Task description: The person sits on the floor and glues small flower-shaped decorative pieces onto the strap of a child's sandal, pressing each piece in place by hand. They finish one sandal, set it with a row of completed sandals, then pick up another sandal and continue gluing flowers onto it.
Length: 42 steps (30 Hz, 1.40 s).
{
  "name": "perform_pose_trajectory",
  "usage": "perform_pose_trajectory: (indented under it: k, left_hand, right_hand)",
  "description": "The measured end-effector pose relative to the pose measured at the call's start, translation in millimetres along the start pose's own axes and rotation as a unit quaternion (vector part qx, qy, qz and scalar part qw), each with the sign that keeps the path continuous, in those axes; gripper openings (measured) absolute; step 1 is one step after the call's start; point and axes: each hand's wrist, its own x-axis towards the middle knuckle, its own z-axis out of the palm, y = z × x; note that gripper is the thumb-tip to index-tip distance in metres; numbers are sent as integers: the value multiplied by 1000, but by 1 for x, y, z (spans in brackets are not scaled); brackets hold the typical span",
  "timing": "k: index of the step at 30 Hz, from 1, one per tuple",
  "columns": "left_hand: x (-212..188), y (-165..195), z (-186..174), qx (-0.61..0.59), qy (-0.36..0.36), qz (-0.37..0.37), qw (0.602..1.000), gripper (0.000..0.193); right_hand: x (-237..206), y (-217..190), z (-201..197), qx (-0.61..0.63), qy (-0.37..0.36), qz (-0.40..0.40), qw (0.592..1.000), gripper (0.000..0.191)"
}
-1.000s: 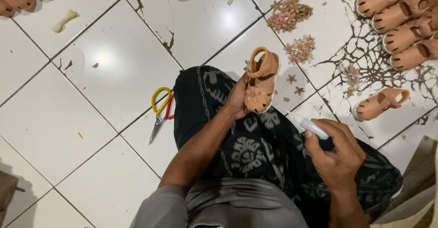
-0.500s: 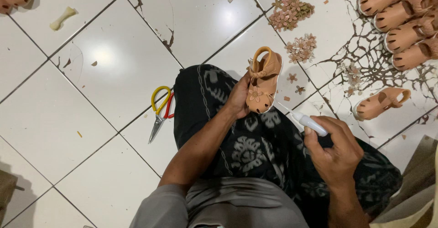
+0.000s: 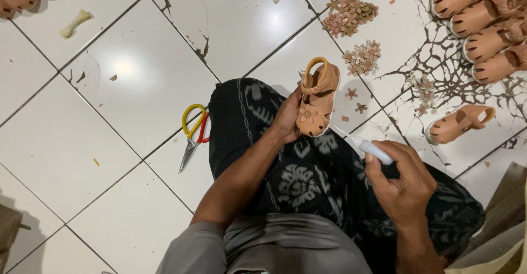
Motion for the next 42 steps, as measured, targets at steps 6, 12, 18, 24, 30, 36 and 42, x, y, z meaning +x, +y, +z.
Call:
perform_pose_trajectory:
  k: [6,12,18,24,30,36,42]
  left_hand:
    - [0,-1,-1,-2,2,-2,1000,58]
    - [0,-2,-2,-11,-14,4,1000,59]
    - [-1,1,-1,16,7,-10,1000,60]
    - [0,0,-4,15,-3,-5,1000,59]
    - [-4,-2,-19,-29,7,-7,1000,54]
    - [-7,2,-28,-14,31,-6,999,53]
    - [-15,7,-31,3,66,-21,998,44]
  right_hand:
    - [0,-1,0,2,6,0,1000,23]
    - [0,0,0,18,7,4,1000,23]
    - [-2,0,2,22,7,21,1000,22]
    - [-7,8,10,38,15,15,999,23]
    - [-20,41,17,131,37,91,986,24]
    - [5,125,49,320,88,247,911,24]
    - [88,199,105,124,115,217,961,19]
